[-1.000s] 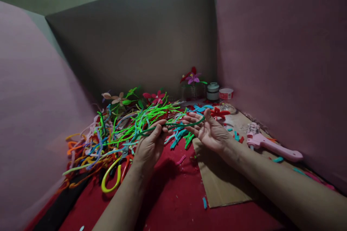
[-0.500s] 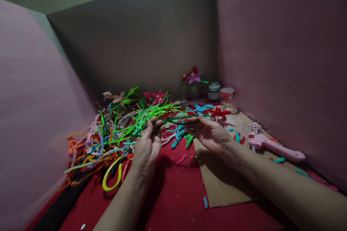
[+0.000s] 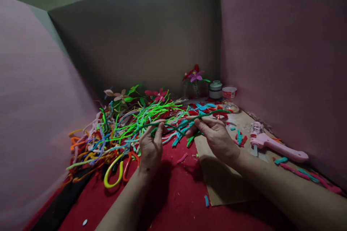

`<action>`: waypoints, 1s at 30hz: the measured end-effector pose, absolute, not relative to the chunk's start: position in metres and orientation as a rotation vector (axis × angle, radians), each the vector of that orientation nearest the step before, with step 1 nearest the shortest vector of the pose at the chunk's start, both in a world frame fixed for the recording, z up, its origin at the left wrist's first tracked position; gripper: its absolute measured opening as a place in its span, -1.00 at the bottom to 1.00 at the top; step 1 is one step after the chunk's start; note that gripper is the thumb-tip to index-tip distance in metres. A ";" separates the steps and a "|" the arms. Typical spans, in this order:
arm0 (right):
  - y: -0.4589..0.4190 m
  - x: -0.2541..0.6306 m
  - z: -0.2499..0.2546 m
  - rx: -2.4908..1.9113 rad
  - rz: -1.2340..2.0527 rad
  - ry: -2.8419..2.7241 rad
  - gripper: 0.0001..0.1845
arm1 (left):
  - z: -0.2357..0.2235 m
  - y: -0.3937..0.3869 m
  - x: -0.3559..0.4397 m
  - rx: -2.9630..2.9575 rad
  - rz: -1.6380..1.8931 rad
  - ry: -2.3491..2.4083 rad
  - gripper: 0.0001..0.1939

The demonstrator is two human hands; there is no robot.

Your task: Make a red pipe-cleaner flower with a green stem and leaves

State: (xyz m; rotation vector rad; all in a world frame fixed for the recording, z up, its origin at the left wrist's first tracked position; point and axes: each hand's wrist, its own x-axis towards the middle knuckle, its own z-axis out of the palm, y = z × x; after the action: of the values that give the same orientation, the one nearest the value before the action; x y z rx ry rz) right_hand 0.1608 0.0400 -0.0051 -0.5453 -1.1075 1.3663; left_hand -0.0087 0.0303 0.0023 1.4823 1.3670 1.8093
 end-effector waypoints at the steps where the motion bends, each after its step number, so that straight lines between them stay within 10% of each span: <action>1: 0.039 0.160 -0.005 -0.564 1.356 -1.067 -0.79 | 0.002 0.030 -0.009 1.577 1.795 1.434 -0.88; 17: 0.042 0.155 -0.015 -0.557 1.536 -0.997 -0.65 | -0.008 0.029 -0.002 2.322 0.819 1.678 -0.87; 30: 0.035 0.154 -0.010 -0.588 1.380 -1.355 -0.82 | -0.018 0.025 0.000 2.417 0.850 1.491 -0.86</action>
State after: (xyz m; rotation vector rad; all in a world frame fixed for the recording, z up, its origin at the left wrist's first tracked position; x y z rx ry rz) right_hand 0.1544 0.0347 -0.0096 -0.5885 -1.3554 1.3801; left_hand -0.0002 0.0252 -0.0177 2.4173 1.4910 0.8502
